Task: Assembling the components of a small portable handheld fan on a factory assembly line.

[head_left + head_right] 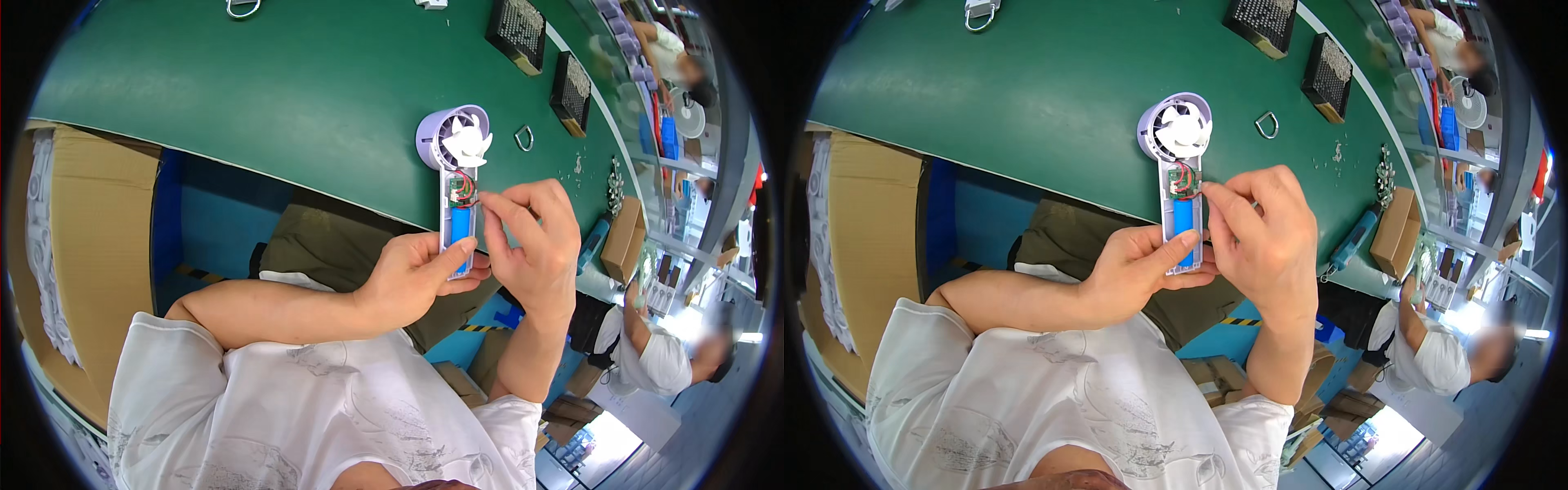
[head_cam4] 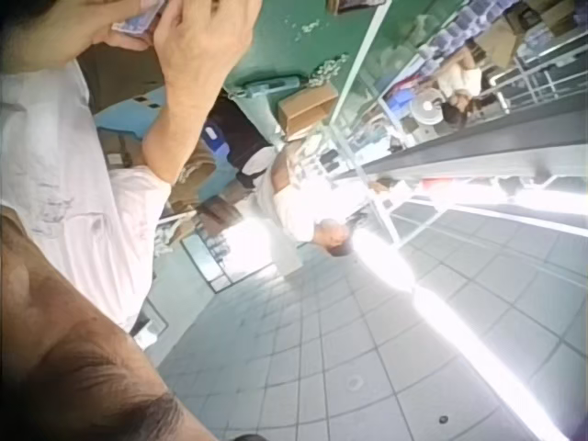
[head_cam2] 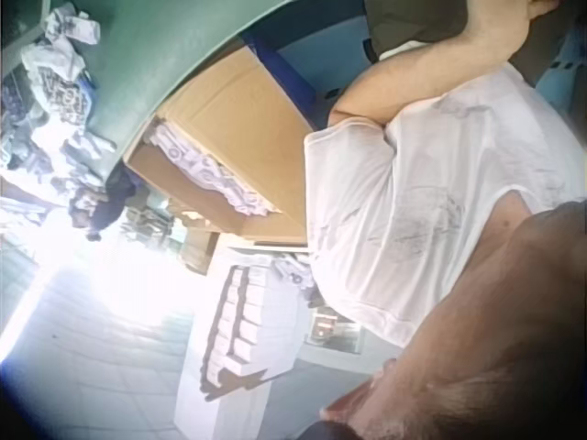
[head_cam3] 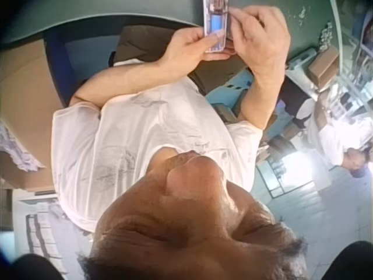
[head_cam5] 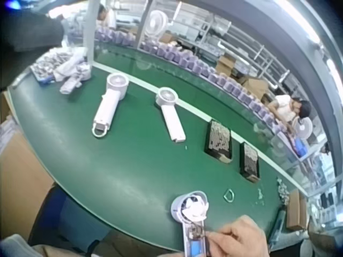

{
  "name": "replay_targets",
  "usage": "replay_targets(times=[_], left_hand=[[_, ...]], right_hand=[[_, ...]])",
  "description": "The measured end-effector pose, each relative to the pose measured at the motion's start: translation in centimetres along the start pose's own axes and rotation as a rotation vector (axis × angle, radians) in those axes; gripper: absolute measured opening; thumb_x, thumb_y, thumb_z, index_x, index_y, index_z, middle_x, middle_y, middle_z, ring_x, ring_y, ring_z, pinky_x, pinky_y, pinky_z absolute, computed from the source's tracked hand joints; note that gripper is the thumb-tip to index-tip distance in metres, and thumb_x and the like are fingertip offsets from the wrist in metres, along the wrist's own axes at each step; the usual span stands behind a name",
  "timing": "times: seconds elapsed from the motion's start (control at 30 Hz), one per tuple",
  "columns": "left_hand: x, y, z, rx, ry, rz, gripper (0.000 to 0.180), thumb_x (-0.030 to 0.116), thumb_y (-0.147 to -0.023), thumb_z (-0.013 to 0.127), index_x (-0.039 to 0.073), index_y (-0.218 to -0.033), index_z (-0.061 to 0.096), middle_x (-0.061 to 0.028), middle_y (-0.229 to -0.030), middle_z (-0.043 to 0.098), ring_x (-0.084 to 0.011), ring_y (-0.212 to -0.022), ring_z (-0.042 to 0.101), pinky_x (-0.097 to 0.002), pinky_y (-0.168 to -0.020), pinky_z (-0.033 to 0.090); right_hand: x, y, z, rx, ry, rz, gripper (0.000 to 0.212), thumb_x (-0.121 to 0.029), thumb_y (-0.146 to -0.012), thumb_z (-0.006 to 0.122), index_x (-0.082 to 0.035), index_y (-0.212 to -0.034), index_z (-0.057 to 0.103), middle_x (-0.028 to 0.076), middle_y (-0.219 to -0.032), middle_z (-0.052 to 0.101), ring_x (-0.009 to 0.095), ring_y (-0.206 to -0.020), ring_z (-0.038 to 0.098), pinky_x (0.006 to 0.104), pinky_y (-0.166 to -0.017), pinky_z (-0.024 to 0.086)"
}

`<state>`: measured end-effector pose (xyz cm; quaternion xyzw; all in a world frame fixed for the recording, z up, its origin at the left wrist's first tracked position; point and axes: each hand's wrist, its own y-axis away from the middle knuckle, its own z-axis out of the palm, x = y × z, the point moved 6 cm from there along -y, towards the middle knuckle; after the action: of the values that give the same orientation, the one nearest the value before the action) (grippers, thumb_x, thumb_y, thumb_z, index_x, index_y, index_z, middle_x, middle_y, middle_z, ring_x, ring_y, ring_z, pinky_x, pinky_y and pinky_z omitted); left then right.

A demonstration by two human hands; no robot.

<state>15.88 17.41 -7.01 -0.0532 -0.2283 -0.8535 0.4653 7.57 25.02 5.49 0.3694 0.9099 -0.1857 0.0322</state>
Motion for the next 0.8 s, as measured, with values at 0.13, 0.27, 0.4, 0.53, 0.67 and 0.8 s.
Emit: replay_targets(times=[0.13, 0.27, 0.4, 0.53, 0.67, 0.8], left_hand=[[0.2, 0.1, 0.0, 0.005, 0.012, 0.006, 0.033, 0.024, -0.112, 0.058, -0.005, -0.122, 0.069, -0.0100, -0.114, 0.073, -0.0189, -0.111, 0.073, -0.0386, -0.101, 0.063], [0.2, 0.2, -0.1, 0.015, 0.001, -0.006, 0.033, 0.024, -0.112, 0.058, -0.006, -0.122, 0.069, -0.0111, -0.114, 0.073, -0.0192, -0.111, 0.073, -0.0382, -0.100, 0.064], [0.3, 0.2, -0.1, 0.028, -0.002, -0.023, 0.034, 0.023, -0.112, 0.058, -0.008, -0.120, 0.069, -0.0130, -0.113, 0.074, -0.0197, -0.109, 0.074, -0.0375, -0.098, 0.064], [0.4, 0.2, -0.1, 0.026, 0.013, -0.011, 0.034, 0.023, -0.112, 0.058, -0.008, -0.119, 0.069, -0.0135, -0.112, 0.074, -0.0202, -0.108, 0.074, -0.0372, -0.098, 0.065], [0.3, 0.2, -0.2, 0.032, -0.005, -0.021, 0.034, 0.023, -0.112, 0.058, -0.008, -0.119, 0.069, -0.0135, -0.112, 0.074, -0.0204, -0.107, 0.074, -0.0374, -0.098, 0.065], [0.5, 0.3, -0.2, 0.012, -0.023, -0.017, 0.034, 0.023, -0.112, 0.058, -0.008, -0.122, 0.069, -0.0132, -0.113, 0.074, -0.0205, -0.109, 0.074, -0.0382, -0.098, 0.065]], right_hand=[[-0.4, 0.3, 0.0, 0.002, 0.026, -0.064, 0.031, 0.007, -0.068, 0.084, -0.005, -0.096, 0.078, 0.005, -0.084, 0.065, 0.023, -0.074, 0.063, 0.0344, -0.054, 0.051], [-0.2, 0.3, 0.0, 0.040, 0.020, -0.066, 0.033, 0.007, -0.068, 0.084, -0.005, -0.098, 0.078, 0.005, -0.084, 0.065, 0.023, -0.073, 0.062, 0.0340, -0.054, 0.051], [-0.2, 0.2, 0.2, 0.025, 0.036, -0.048, 0.035, 0.009, -0.067, 0.083, -0.004, -0.100, 0.078, 0.006, -0.085, 0.065, 0.023, -0.073, 0.061, 0.0339, -0.054, 0.049], [-0.5, 0.1, 0.4, 0.006, 0.040, -0.111, 0.037, 0.011, -0.067, 0.083, -0.003, -0.101, 0.077, 0.007, -0.086, 0.065, 0.024, -0.072, 0.061, 0.0333, -0.054, 0.048], [-0.8, 0.4, 0.3, -0.018, 0.058, -0.143, 0.036, 0.011, -0.066, 0.083, -0.001, -0.099, 0.076, 0.008, -0.088, 0.067, 0.025, -0.071, 0.063, 0.0338, -0.055, 0.050], [-1.3, 0.8, 0.4, 0.027, 0.097, -0.185, 0.033, 0.013, -0.068, 0.082, 0.003, -0.099, 0.073, 0.010, -0.091, 0.069, 0.026, -0.070, 0.065, 0.0349, -0.057, 0.053]])
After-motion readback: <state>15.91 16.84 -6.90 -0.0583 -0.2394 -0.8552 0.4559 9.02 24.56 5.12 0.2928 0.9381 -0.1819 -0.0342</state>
